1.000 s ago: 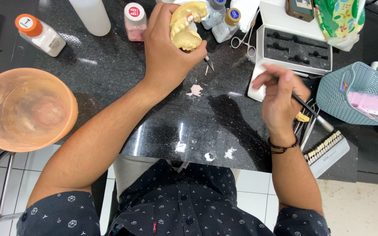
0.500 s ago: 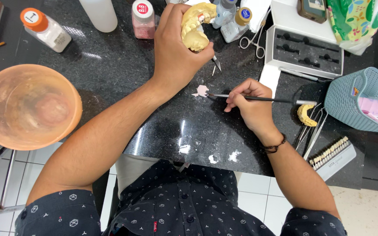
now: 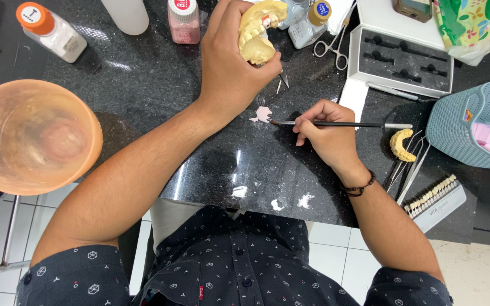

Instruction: The person holds a yellow dental plaster cast with a partial denture in one hand and uses a fine brush to apply and shape ceramic material on the denture teeth. They periodically wipe the denture with a tissue, reload the brush, and rotate the cast to reach different tooth surfaces.

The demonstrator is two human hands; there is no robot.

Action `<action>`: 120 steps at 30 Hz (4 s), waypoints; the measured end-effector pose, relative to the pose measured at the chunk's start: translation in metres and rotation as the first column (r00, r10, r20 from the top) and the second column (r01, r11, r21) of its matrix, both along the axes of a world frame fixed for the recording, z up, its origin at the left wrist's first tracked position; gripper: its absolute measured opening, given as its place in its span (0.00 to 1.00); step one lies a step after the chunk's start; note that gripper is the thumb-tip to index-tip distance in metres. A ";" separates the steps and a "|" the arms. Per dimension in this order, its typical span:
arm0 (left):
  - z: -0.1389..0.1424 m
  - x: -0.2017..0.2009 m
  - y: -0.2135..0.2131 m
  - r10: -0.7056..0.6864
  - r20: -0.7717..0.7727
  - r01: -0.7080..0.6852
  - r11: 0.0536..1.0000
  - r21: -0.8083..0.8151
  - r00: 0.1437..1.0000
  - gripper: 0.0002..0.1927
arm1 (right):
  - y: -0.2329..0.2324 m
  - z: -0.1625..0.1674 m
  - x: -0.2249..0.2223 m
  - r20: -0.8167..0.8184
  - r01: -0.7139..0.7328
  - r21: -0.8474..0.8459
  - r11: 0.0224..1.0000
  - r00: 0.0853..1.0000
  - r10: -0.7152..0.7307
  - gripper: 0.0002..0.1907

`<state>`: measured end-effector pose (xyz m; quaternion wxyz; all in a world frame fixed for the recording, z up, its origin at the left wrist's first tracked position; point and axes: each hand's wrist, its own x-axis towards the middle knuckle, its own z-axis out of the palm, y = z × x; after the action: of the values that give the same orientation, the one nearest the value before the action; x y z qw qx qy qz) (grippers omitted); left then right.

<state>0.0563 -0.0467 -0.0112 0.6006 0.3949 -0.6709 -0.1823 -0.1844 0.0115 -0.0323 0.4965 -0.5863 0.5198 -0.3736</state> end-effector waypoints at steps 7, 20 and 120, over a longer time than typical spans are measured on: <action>-0.002 0.000 0.001 -0.002 0.024 0.002 1.000 0.011 1.000 0.25 | -0.001 0.000 0.003 -0.008 -0.007 -0.001 1.000 1.000 0.007 0.04; -0.003 -0.002 0.001 0.000 0.037 0.000 1.000 0.006 0.999 0.26 | 0.001 -0.009 0.001 0.047 -0.043 -0.028 0.999 0.998 0.045 0.04; 0.007 -0.033 0.048 -0.283 0.344 0.233 0.956 0.179 0.895 0.26 | 0.038 0.051 -0.002 -0.074 -0.057 -0.674 0.737 0.997 0.009 0.08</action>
<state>0.0234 0.0009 -0.0038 0.4075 0.3687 -0.8037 -0.2280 -0.1866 0.0493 0.0183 0.2394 -0.7475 0.3546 -0.5081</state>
